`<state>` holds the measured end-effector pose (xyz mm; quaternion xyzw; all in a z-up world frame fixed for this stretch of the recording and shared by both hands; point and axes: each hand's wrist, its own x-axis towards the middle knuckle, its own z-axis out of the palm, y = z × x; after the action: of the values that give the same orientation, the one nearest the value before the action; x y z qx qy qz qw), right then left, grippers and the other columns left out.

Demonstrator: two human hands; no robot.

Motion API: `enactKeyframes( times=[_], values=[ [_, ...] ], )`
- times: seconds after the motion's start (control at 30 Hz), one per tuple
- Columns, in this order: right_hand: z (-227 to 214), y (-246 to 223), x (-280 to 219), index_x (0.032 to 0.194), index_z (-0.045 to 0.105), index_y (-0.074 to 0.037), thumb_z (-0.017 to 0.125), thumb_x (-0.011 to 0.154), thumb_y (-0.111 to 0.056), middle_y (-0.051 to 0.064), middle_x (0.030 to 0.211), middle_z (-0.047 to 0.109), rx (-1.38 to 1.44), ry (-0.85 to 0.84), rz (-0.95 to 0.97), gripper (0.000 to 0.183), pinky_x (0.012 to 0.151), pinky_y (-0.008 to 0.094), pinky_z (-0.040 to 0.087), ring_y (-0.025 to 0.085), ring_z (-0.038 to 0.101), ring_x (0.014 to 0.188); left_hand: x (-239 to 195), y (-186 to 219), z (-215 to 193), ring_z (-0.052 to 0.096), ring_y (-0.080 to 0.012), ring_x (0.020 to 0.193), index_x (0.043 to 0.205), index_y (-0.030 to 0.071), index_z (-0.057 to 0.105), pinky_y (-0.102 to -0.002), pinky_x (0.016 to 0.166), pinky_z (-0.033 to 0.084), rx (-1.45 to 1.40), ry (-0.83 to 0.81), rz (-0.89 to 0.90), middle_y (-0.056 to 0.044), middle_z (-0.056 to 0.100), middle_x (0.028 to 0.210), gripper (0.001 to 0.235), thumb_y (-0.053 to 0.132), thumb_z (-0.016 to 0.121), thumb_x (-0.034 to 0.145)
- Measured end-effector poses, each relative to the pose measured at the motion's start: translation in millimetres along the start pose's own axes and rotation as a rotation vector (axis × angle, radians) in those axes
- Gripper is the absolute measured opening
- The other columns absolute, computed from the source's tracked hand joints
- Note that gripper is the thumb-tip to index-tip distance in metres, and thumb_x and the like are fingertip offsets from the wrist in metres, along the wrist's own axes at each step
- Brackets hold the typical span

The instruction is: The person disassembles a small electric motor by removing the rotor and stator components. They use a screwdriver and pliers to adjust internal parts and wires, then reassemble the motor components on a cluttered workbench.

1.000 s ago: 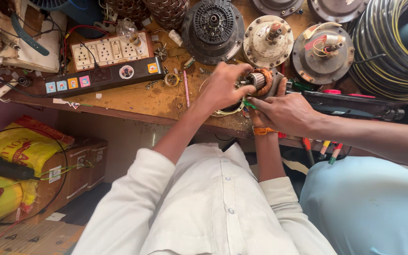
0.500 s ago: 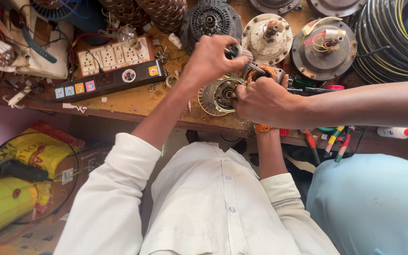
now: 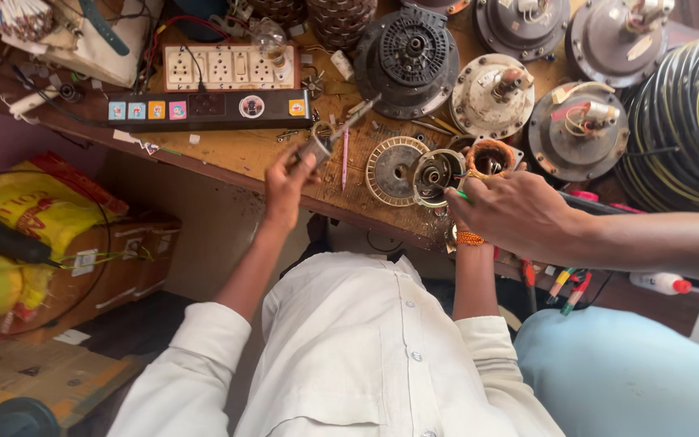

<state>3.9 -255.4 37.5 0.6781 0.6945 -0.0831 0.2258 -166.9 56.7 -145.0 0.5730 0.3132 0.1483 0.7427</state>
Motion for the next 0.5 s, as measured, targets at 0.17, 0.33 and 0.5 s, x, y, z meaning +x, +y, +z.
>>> enactKeyframes(
  times=[0.17, 0.33, 0.5],
  values=[
    [62, -10, 21, 0.138, 0.059, -0.012, 0.062, 0.093, -0.017, 0.004, 0.104, 0.067, 0.016, -0.172, 0.167, 0.045, 0.075, 0.036, 0.059, 0.018, 0.069, 0.089, -16, -75, 14, 0.069, -0.0117, 0.078, 0.131, -0.004, 0.061, -0.026, 0.070, 0.062, -0.334, 0.131, -0.044, -0.009, 0.070, 0.102, 0.050, 0.022, 0.078, 0.091],
    [195, -72, 86, 0.118, 0.071, -0.009, 0.059, 0.092, -0.042, 0.013, 0.117, 0.074, -2.425, -1.331, -0.393, 0.043, 0.106, 0.056, 0.053, 0.029, 0.069, 0.113, 4, -101, 36, 0.065, -0.0118, 0.075, 0.126, -0.004, 0.062, -0.028, 0.064, 0.058, -0.422, 0.273, -0.091, -0.007, 0.067, 0.099, 0.046, 0.020, 0.081, 0.091],
    [248, -75, 75, 0.122, 0.071, -0.007, 0.056, 0.097, -0.041, 0.014, 0.125, 0.073, -2.326, -1.380, -0.364, 0.045, 0.114, 0.055, 0.049, 0.031, 0.067, 0.121, 33, -124, 46, 0.063, -0.0109, 0.072, 0.124, -0.002, 0.064, -0.026, 0.061, 0.056, -0.346, 0.421, -0.076, -0.006, 0.069, 0.097, 0.044, 0.021, 0.081, 0.089]
  ],
)
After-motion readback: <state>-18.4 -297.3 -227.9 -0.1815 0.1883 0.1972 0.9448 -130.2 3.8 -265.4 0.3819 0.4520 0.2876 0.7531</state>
